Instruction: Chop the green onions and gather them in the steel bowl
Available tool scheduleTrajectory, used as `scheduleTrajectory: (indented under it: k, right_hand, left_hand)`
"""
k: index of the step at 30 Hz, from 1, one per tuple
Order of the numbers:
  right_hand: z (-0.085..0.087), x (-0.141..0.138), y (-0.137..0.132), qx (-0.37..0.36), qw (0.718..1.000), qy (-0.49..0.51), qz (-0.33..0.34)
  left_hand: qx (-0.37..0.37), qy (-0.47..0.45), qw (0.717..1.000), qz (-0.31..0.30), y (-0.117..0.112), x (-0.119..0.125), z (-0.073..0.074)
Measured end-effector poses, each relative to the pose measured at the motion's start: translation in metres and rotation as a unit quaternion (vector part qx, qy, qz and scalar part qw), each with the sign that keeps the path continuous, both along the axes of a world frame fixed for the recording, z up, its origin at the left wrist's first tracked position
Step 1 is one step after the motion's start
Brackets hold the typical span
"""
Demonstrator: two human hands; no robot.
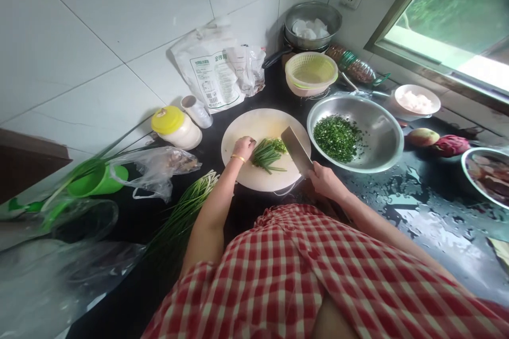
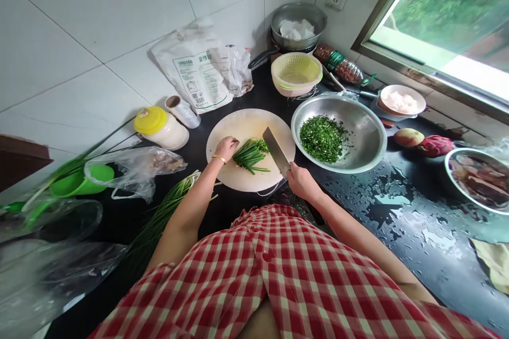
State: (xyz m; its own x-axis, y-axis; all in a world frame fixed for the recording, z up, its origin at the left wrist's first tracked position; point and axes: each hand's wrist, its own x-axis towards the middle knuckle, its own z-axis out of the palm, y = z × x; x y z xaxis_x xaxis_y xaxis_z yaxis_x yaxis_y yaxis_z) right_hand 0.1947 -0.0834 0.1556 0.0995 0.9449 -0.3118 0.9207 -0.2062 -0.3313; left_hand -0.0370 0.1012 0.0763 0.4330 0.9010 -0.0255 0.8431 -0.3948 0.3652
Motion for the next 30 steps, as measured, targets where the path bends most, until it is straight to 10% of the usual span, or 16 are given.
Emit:
scheduleTrajectory:
  k: [5, 14, 23, 30]
  right_hand:
    - [-0.008, 0.031, -0.006, -0.006, 1.0, -0.002, 0.013]
    - [-0.021, 0.054, 0.002, 0.011, 0.999, 0.014, 0.046]
    - [-0.02, 0.052, -0.004, 0.007, 0.999, 0.016, 0.039]
    - [-0.02, 0.051, -0.013, 0.012, 0.999, 0.018, 0.038]
  left_hand:
    - [0.036, 0.043, 0.983, -0.177, -0.034, 0.012, 0.014]
    - [0.071, 0.101, 0.956, -0.265, -0.056, 0.0, -0.022]
    - [0.084, 0.1, 0.99, 0.044, -0.042, 0.044, -0.006]
    - [0.064, 0.102, 0.992, 0.046, -0.04, 0.057, 0.0]
